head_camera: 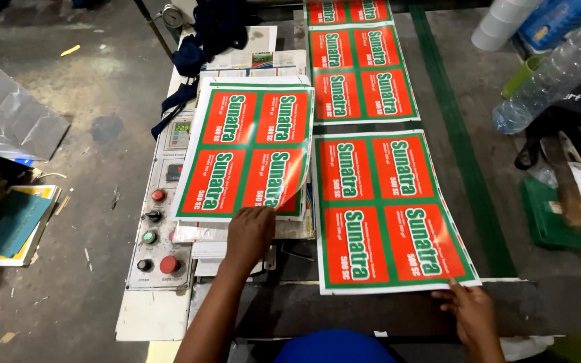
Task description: Organizing and stacking printed label sheets at a finishing station.
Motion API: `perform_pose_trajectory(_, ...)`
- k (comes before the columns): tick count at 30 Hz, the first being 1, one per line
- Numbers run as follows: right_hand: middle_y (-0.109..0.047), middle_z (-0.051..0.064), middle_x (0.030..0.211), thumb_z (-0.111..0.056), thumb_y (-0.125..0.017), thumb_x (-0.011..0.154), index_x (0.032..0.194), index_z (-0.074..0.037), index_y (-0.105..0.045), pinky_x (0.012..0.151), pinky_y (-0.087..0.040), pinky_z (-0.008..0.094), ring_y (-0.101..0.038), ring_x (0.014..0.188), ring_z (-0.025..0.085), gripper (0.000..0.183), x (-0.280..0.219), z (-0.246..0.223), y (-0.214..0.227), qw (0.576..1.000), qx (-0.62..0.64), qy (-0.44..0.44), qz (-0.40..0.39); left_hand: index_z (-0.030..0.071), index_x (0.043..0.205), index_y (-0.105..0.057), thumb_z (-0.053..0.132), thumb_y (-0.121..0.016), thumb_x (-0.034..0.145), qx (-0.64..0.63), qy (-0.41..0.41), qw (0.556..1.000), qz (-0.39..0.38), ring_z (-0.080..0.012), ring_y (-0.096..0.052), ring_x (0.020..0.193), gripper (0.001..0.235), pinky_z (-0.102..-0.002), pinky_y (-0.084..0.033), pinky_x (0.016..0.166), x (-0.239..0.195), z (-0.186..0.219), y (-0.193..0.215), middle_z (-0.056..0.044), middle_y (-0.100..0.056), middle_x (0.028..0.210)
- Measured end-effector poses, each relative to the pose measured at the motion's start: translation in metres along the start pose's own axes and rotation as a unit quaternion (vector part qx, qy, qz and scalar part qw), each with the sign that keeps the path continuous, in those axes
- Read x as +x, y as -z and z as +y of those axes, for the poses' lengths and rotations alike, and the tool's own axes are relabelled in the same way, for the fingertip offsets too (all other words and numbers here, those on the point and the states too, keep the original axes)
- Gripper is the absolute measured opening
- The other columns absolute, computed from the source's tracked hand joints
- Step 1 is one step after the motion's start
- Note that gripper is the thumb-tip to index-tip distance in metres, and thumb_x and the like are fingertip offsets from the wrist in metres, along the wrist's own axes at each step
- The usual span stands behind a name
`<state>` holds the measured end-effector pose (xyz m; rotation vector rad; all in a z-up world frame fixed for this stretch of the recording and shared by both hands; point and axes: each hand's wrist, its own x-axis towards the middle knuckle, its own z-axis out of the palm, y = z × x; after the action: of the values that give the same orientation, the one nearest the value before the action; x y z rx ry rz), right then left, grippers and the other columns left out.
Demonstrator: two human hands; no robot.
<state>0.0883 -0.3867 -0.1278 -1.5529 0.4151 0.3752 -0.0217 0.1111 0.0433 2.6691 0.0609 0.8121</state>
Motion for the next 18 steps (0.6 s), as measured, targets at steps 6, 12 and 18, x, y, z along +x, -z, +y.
perform_pose_trajectory(6, -0.072, 0.01, 0.107, -0.019, -0.061, 0.103, 0.126, -0.006, -0.061, 0.057, -0.049, 0.033, -0.072, 0.082, 0.025, 0.026, 0.053, -0.009, -0.033, 0.998, 0.017, 0.045, -0.041, 0.007, 0.084, -0.064, 0.01, -0.068, 0.09, -0.002, 0.022, 1.0, -0.007, -0.0332, -0.068, 0.081, 0.009, -0.047, -0.051, 0.078, -0.011, 0.01, -0.01, -0.011, -0.069, 0.079)
perform_pose_trajectory(12, -0.072, 0.01, 0.106, -0.027, -0.058, 0.106, 0.127, -0.006, -0.06, 0.059, -0.051, 0.033, -0.073, 0.086, 0.023, 0.03, 0.076, -0.039, -0.054, 0.996, 0.049, 0.031, -0.071, 0.006, 0.084, -0.065, 0.009, -0.068, 0.087, 0.0, 0.026, 0.999, -0.021, -0.0339, -0.068, 0.081, 0.006, -0.048, -0.051, 0.076, -0.017, 0.015, -0.009, -0.012, -0.069, 0.08)
perform_pose_trajectory(18, -0.075, 0.016, 0.111, -0.026, -0.057, 0.103, 0.14, -0.008, -0.058, 0.062, -0.053, 0.033, -0.072, 0.087, 0.022, 0.042, 0.037, -0.021, -0.057, 0.997, 0.026, -0.011, -0.075, 0.002, 0.102, -0.071, 0.009, -0.071, 0.084, -0.055, -0.023, 0.998, 0.023, -0.0352, -0.07, 0.092, 0.019, -0.046, -0.055, 0.081, -0.031, 0.036, -0.012, -0.017, -0.074, 0.105)
